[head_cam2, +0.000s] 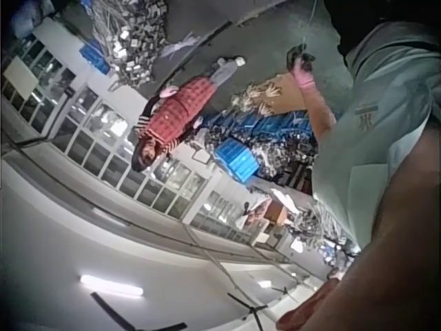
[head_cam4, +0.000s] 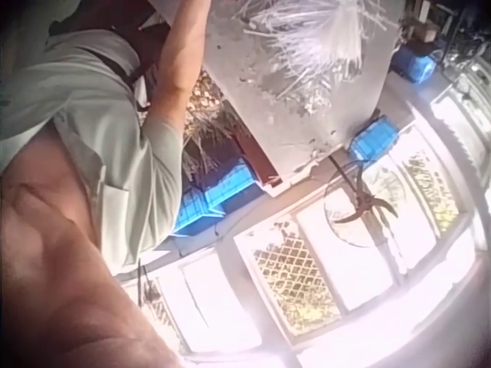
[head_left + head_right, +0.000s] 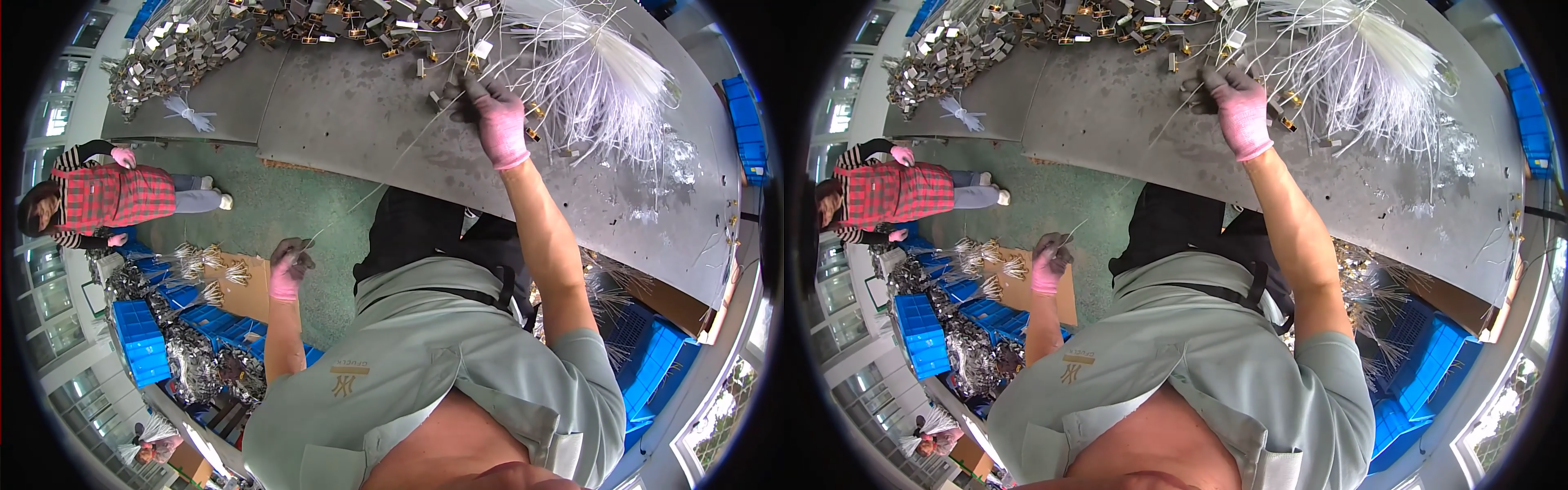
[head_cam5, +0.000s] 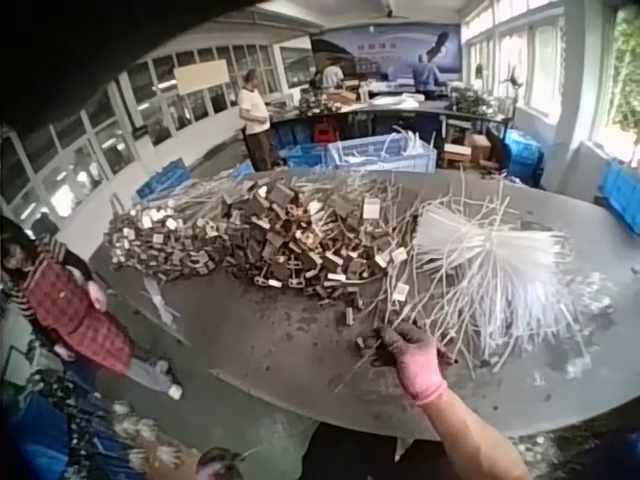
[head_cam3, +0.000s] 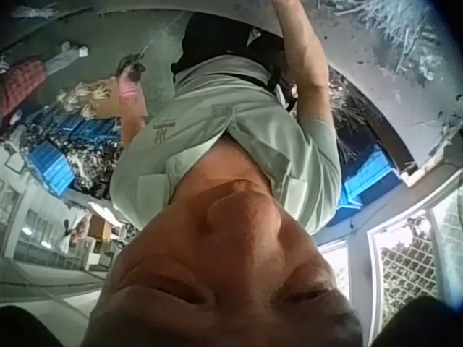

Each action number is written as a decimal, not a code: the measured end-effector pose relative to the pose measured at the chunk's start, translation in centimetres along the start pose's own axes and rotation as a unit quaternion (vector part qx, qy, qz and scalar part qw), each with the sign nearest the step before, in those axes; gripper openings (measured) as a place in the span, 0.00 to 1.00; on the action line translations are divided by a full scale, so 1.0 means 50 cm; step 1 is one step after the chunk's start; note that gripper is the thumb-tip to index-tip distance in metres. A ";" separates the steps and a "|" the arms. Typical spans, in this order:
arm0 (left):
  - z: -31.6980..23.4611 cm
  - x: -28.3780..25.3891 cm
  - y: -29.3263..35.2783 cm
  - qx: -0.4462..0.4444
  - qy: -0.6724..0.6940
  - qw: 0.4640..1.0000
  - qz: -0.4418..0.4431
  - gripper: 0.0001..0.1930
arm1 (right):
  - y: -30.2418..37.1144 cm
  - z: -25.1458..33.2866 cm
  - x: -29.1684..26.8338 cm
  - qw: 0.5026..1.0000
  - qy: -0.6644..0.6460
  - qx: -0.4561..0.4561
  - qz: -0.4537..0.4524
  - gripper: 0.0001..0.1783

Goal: The person assembles small electronic components onto wire bundles by hand at a production workbench.

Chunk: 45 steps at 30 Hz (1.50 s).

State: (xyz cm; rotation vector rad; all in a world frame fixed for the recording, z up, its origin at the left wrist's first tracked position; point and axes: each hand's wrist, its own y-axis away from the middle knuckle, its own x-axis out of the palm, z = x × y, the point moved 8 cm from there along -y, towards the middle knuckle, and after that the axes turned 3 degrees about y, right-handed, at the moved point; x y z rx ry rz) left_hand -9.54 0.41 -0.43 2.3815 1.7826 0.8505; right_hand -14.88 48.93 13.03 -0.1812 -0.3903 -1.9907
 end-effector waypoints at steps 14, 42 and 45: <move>0.015 0.453 -0.168 -0.068 0.220 0.952 0.199 0.15 | 0.106 -0.054 0.056 0.970 0.166 0.060 0.165 0.12; 0.028 0.718 -0.442 0.269 -0.684 0.674 0.079 0.29 | 0.045 0.029 -0.639 0.665 0.681 0.182 -0.248 0.27; 0.002 0.679 -0.440 0.311 -0.662 0.679 0.066 0.22 | 0.074 0.001 -0.580 0.800 0.571 0.139 -0.120 0.19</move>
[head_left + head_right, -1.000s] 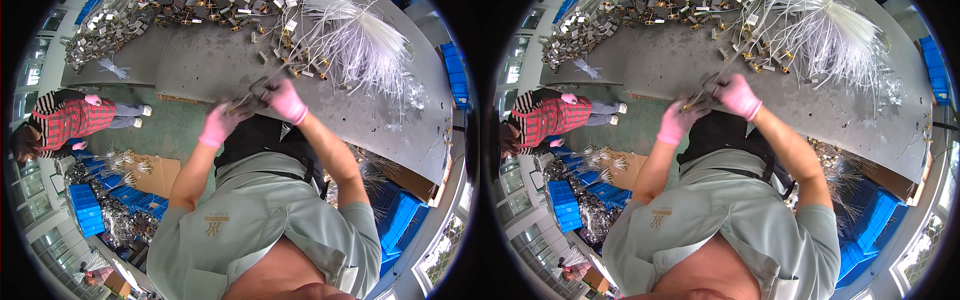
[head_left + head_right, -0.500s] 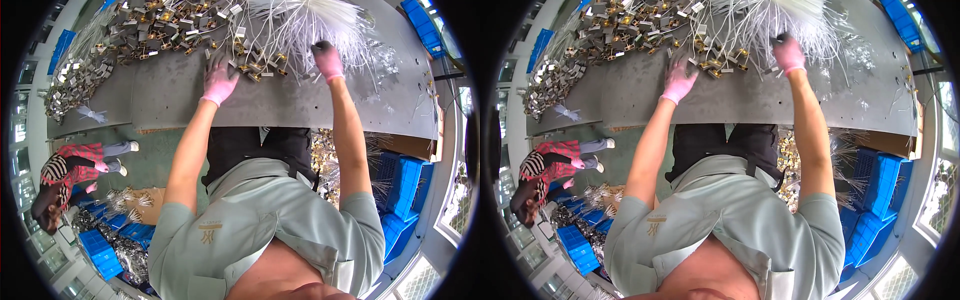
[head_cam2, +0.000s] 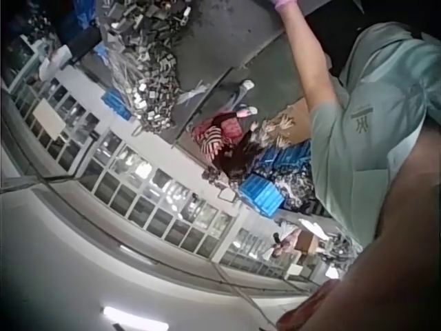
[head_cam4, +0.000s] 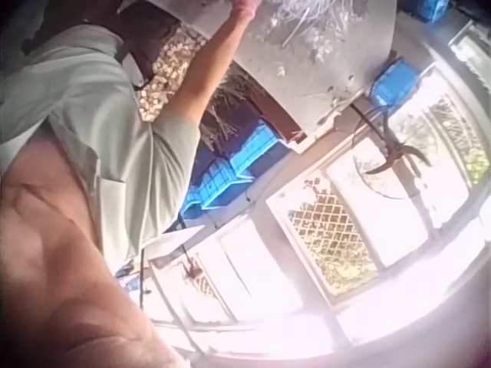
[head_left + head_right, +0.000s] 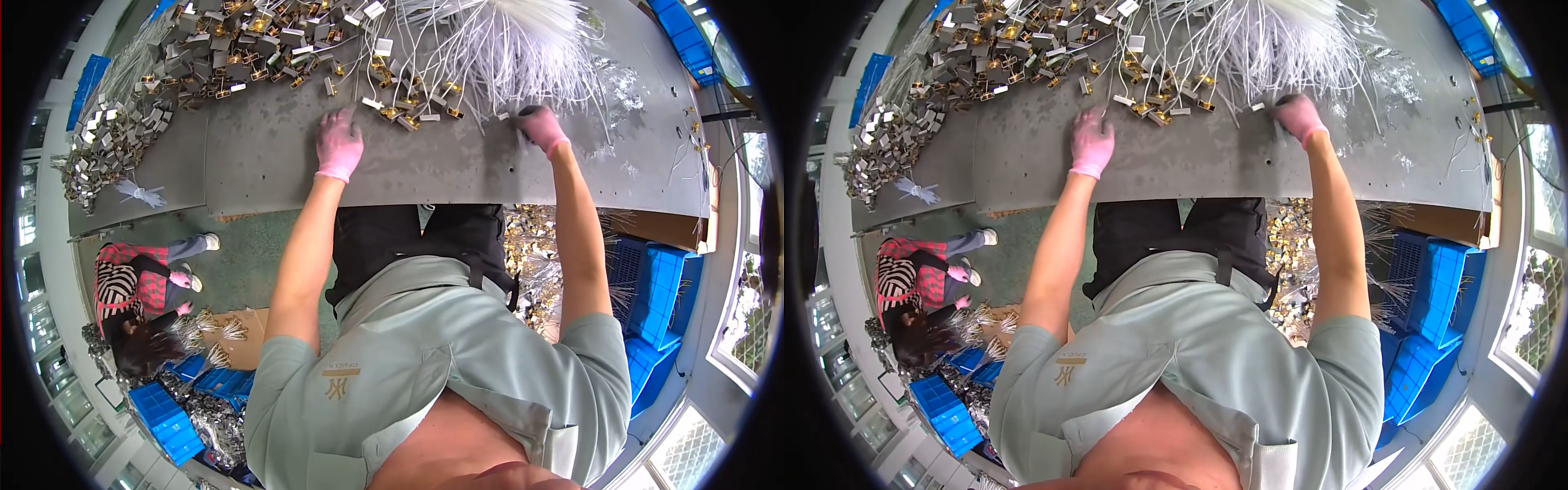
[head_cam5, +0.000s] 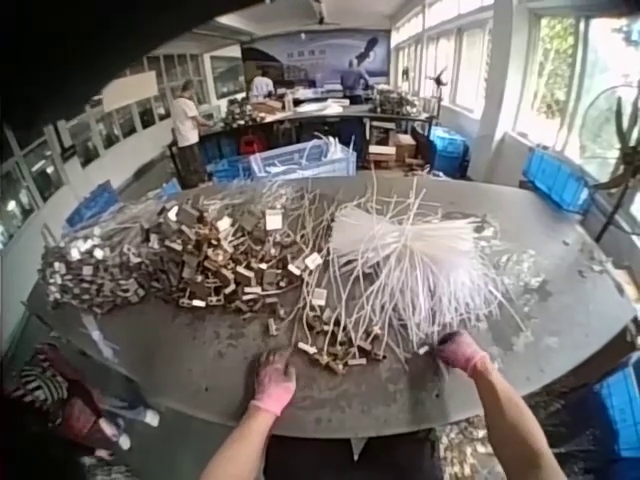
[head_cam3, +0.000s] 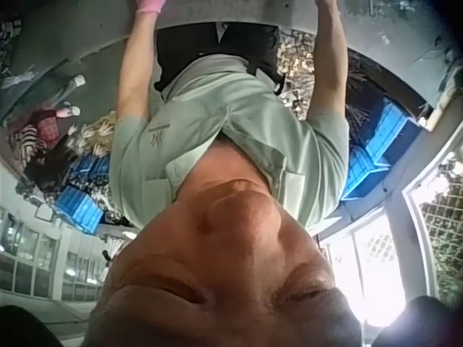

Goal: The person assembles small electronic components onto wire bundles by hand at a production workbench.

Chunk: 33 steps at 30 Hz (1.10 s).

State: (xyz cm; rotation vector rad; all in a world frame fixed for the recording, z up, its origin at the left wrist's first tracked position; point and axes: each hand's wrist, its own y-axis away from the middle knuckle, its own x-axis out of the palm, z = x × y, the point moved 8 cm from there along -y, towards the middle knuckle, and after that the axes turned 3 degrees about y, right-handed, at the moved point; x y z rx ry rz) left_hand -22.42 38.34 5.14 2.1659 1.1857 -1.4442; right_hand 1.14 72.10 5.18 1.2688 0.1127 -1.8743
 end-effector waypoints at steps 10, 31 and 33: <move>0.203 -0.127 0.128 -0.197 0.488 0.851 0.001 0.14 | 0.214 0.059 0.015 0.893 -0.434 -0.060 -0.102 0.11; 0.257 -0.138 0.743 -0.385 0.652 0.654 0.013 0.05 | 0.063 0.452 0.290 0.805 -0.578 -0.111 0.076 0.15; 0.271 -0.141 0.749 -0.404 0.629 0.664 0.007 0.05 | 0.057 0.444 0.230 0.837 -0.532 -0.126 -0.015 0.14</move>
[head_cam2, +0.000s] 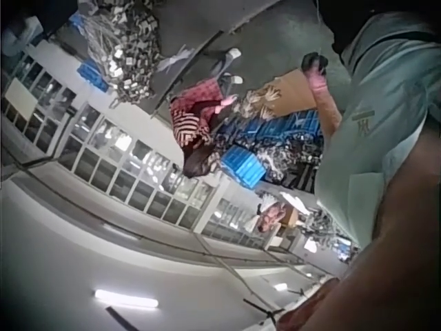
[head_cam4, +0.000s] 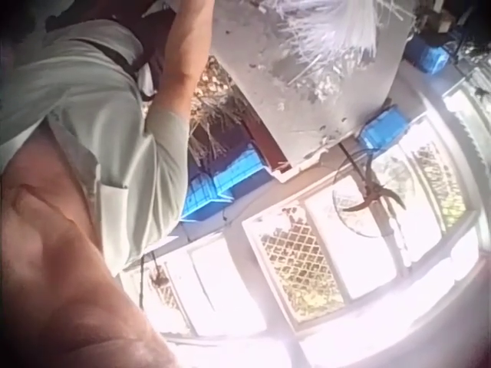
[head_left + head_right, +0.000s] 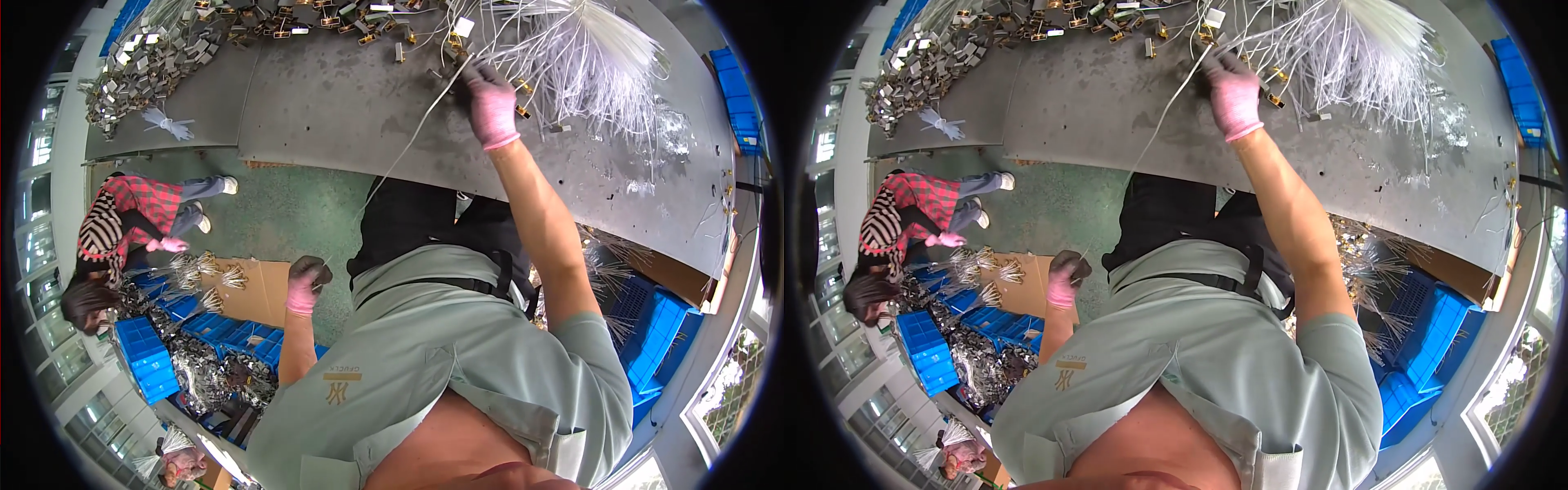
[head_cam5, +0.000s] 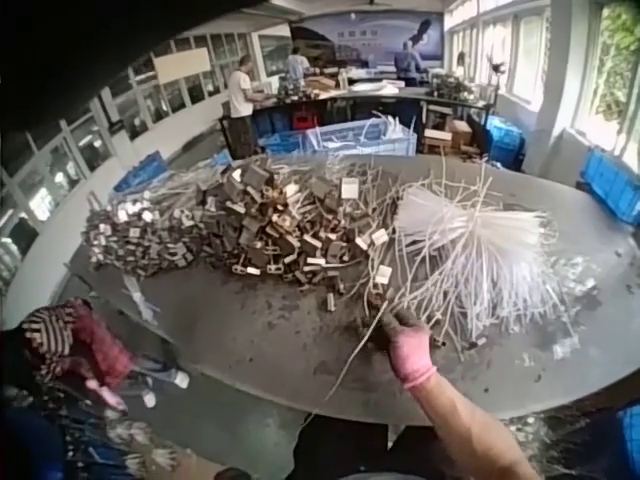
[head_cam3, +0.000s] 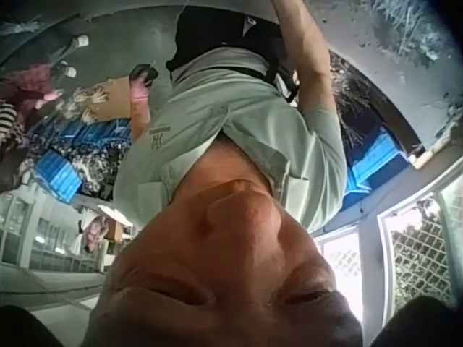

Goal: The person assembles small electronic components onto wire bundles by hand at a production workbench.

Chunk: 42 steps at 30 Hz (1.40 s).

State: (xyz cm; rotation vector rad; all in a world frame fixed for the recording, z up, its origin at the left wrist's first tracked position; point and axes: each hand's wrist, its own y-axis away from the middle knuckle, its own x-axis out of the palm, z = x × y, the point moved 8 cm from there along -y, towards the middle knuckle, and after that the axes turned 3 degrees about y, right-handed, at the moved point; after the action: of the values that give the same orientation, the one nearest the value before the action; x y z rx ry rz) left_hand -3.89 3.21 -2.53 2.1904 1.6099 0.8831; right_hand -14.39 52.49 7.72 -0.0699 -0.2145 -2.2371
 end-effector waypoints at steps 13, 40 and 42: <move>-0.049 -0.021 -0.028 0.025 -0.015 0.999 -0.023 0.07 | 0.010 0.090 -0.027 0.995 -0.099 -0.017 0.002 0.14; -0.105 0.284 -0.132 0.051 0.131 0.951 0.275 0.13 | 0.010 0.173 -0.079 0.988 0.007 0.007 0.157 0.14; -0.105 0.308 -0.131 0.047 0.155 0.940 0.302 0.13 | 0.015 0.174 -0.078 0.985 -0.046 0.017 0.165 0.14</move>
State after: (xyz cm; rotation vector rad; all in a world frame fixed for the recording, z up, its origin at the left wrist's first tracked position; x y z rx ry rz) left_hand -9.16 19.10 2.61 2.7871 1.0982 1.3969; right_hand -11.56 56.60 15.87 -0.1791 -0.2705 -1.9015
